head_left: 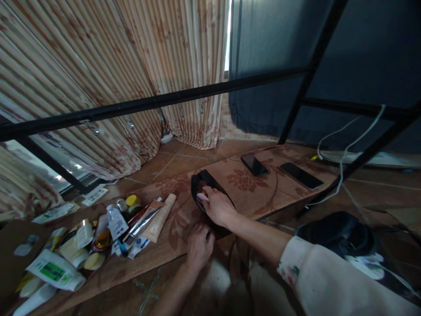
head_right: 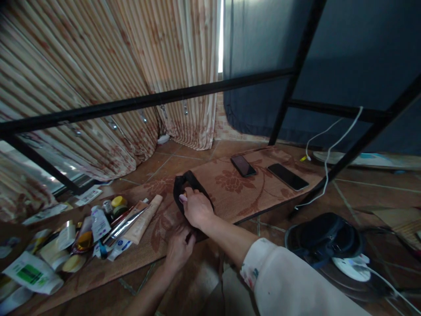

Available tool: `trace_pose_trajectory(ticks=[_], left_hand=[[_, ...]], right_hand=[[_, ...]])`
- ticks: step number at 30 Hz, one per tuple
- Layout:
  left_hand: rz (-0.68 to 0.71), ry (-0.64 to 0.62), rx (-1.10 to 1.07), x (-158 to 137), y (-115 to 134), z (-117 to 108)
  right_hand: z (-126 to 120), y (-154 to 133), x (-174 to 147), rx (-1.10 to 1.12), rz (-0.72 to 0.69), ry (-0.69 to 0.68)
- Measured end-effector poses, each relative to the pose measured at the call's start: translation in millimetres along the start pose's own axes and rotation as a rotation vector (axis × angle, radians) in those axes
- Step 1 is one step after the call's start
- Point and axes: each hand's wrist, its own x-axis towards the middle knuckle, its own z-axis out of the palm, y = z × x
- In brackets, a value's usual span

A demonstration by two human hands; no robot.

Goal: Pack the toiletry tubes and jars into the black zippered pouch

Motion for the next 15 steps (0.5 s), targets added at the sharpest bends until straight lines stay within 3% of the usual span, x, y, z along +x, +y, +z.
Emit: trace_pose_trajectory(ticks=[9, 15], left_hand=[[-0.165, -0.038, 0.016, 9.4, 7.8, -2.3], [-0.111, -0.028, 0.066, 12.3, 3.4, 4.8]], right_hand=[[1.2, -4.5, -4.3, -0.013, -0.003, -0.009], [1.3, -5.5, -3.7, 0.004, -0.014, -0.02]])
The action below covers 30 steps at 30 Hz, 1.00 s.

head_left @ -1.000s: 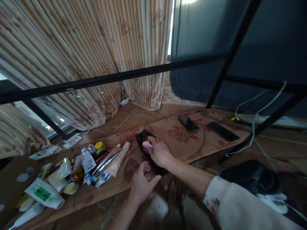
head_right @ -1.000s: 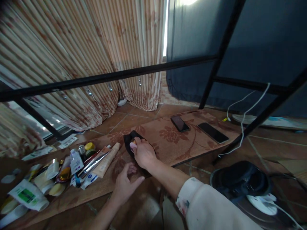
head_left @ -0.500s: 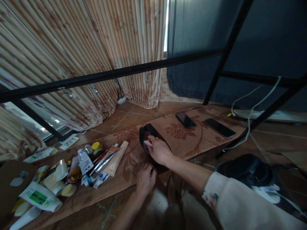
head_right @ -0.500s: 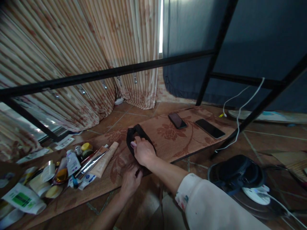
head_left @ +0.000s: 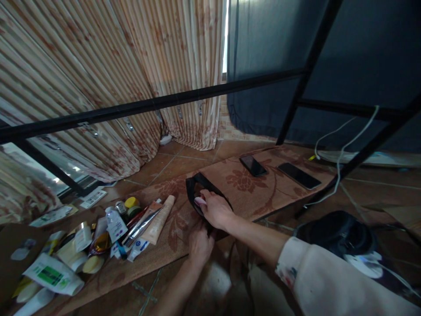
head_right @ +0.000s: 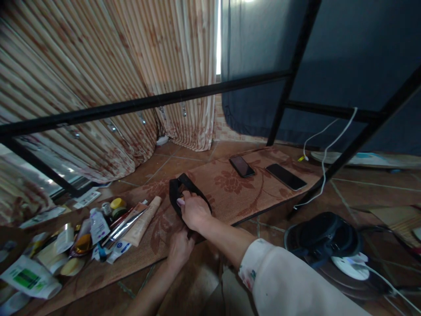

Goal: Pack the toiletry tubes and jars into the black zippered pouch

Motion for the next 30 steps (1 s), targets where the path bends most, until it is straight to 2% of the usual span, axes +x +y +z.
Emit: trace_pose_trajectory(ticks=[11, 24, 30], left_hand=[[0.092, 0.073, -0.187, -5.2, -8.8, 7.8], [0.048, 0.041, -0.198, -7.9, -9.8, 9.4], [0.073, 0.055, -0.172, -8.0, -8.1, 6.8]], right_hand=[[1.8, 3.7, 1.0, -0.035, 0.003, -0.013], [0.7, 3.5, 2.1, -0.021, 0.047, -0.044], [0.0, 3.5, 2.3, -0.02, 0.052, -0.064]])
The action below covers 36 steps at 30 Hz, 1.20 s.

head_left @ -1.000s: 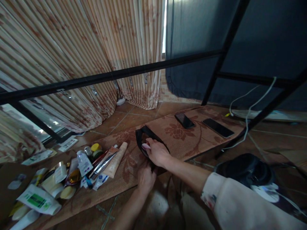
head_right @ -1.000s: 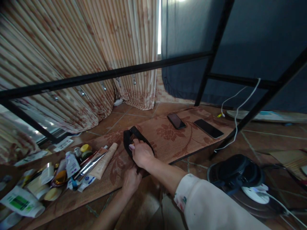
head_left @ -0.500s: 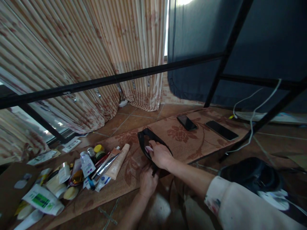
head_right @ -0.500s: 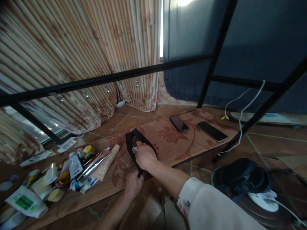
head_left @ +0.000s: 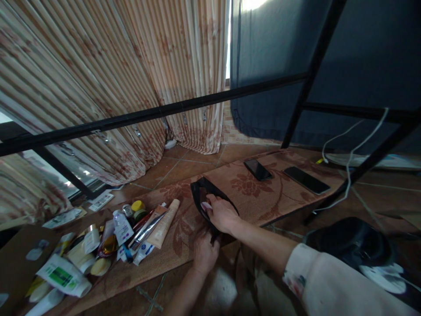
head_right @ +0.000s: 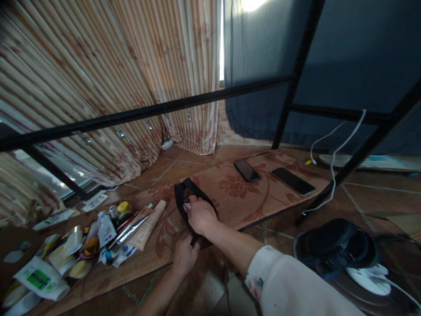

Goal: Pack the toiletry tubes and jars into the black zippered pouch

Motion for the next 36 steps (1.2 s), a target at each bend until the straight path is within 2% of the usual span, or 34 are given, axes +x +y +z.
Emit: trace_pose_trajectory(ticks=[17, 28, 36], left_hand=[[-0.027, -0.024, -0.008, -1.4, -0.7, 0.3], [-0.015, 0.016, -0.03, -1.1, 4.7, -2.4], [-0.032, 0.051, -0.031, -4.3, -7.3, 8.1]], right_hand=[[1.5, 0.3, -0.8, -0.001, -0.003, 0.015], [2.5, -0.9, -0.5, 0.012, -0.007, 0.024], [6.0, -1.4, 1.0, 0.043, -0.006, 0.034]])
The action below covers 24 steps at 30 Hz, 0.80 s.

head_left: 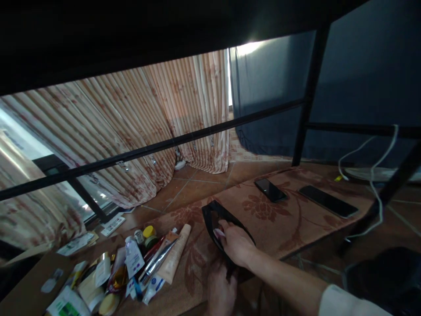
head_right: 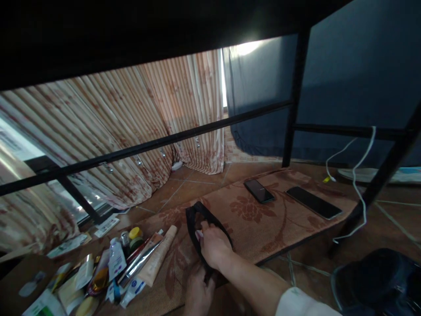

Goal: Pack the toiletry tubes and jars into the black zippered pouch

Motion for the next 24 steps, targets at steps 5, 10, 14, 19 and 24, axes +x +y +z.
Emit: trace_pose_trajectory(ticks=[5, 10, 14, 19, 24], left_hand=[[-0.01, -0.005, 0.01, -0.2, -0.4, 0.6], [-0.024, -0.001, 0.026, -0.9, 2.4, -0.6], [-0.023, -0.001, 0.031, -0.4, 2.7, -1.2], [0.001, 0.017, 0.007, -0.5, 2.4, -1.0], [-0.011, 0.0, -0.005, -0.1, 1.9, 0.3]], right_hand=[[-1.0, 0.2, -0.4, 0.013, -0.002, -0.003], [-2.7, -0.6, -1.3, 0.019, 0.002, 0.002], [-2.6, -0.7, -1.4, 0.032, 0.001, -0.001], [-2.2, 0.0, -0.5, 0.04, 0.007, -0.002], [0.2, 1.1, 0.4, 0.019, 0.009, -0.001]])
